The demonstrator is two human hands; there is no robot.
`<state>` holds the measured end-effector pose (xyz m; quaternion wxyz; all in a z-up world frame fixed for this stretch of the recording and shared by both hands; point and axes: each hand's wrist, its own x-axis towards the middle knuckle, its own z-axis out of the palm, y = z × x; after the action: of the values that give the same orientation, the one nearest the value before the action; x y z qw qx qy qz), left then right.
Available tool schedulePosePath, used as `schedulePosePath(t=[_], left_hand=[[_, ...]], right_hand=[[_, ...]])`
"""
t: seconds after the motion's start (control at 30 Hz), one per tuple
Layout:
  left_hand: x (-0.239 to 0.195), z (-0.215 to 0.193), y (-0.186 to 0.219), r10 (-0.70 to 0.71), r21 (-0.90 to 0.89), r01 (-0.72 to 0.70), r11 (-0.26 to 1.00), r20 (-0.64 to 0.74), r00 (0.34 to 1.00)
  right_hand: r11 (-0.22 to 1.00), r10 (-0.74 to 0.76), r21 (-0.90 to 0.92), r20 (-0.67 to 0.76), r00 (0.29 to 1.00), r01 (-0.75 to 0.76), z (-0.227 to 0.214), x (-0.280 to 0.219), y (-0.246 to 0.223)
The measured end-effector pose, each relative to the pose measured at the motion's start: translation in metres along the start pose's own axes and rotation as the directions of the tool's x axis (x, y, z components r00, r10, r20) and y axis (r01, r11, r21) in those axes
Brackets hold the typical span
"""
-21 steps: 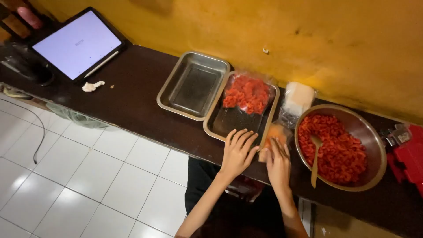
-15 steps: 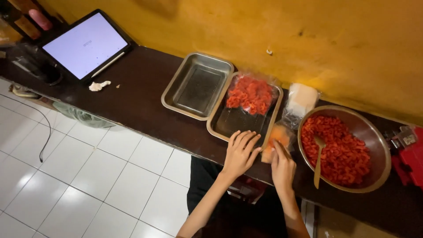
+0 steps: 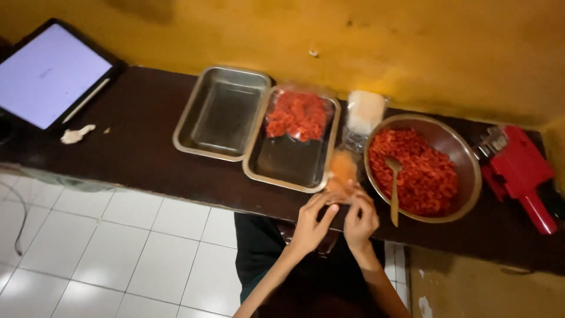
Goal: Filling small plastic bags with red snacks using a spoon at a workstation.
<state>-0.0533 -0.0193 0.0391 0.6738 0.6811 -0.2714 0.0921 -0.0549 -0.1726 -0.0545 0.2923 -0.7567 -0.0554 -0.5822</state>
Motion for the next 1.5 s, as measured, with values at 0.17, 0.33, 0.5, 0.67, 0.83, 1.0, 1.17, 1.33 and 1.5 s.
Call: schedulePosePath(t=[0.17, 0.33, 0.5, 0.67, 0.83, 1.0, 1.17, 1.33, 1.5], left_hand=[[0.004, 0.017, -0.002, -0.363, -0.47, 0.359, 0.806, 0.086, 0.928], [0.014, 0.022, 0.004, -0.591, -0.659, 0.506, 0.557, 0.114, 0.799], [0.029, 0.023, 0.005, -0.607, -0.67, 0.465, 0.58, 0.025, 0.794], [0.029, 0.018, -0.002, -0.433, -0.498, 0.342, 0.797, -0.076, 0.898], [0.015, 0.022, -0.039, -0.45, -0.556, 0.282, 0.782, -0.19, 0.873], [0.013, 0.023, -0.039, -0.478, -0.546, 0.298, 0.783, -0.221, 0.85], [0.013, 0.021, -0.028, -0.435, -0.524, 0.262, 0.81, -0.238, 0.868], [0.013, 0.018, -0.026, -0.44, -0.497, 0.27, 0.824, -0.262, 0.859], [0.014, 0.017, -0.019, -0.4, -0.354, 0.288, 0.89, -0.302, 0.865]], right_hand=[[0.975, -0.211, 0.076, -0.001, 0.977, 0.211, -0.002, 0.023, -0.03], [0.978, -0.203, 0.052, 0.043, 0.978, 0.2, -0.012, 0.036, -0.045], [0.979, -0.143, 0.16, 0.12, 0.982, 0.123, -0.021, 0.05, -0.057], [0.995, -0.099, -0.018, 0.16, 0.982, 0.103, -0.08, 0.053, -0.049], [0.935, 0.111, -0.352, 0.191, 0.975, -0.038, -0.134, 0.075, -0.012], [0.883, 0.232, -0.454, 0.645, 0.729, 0.121, -0.138, 0.059, 0.033], [0.955, 0.179, -0.297, 0.578, 0.796, 0.001, -0.13, 0.076, 0.018], [0.966, 0.171, -0.258, 0.599, 0.782, -0.014, -0.121, 0.087, 0.009], [0.992, 0.089, -0.123, 0.514, 0.853, -0.03, -0.106, 0.086, 0.011]])
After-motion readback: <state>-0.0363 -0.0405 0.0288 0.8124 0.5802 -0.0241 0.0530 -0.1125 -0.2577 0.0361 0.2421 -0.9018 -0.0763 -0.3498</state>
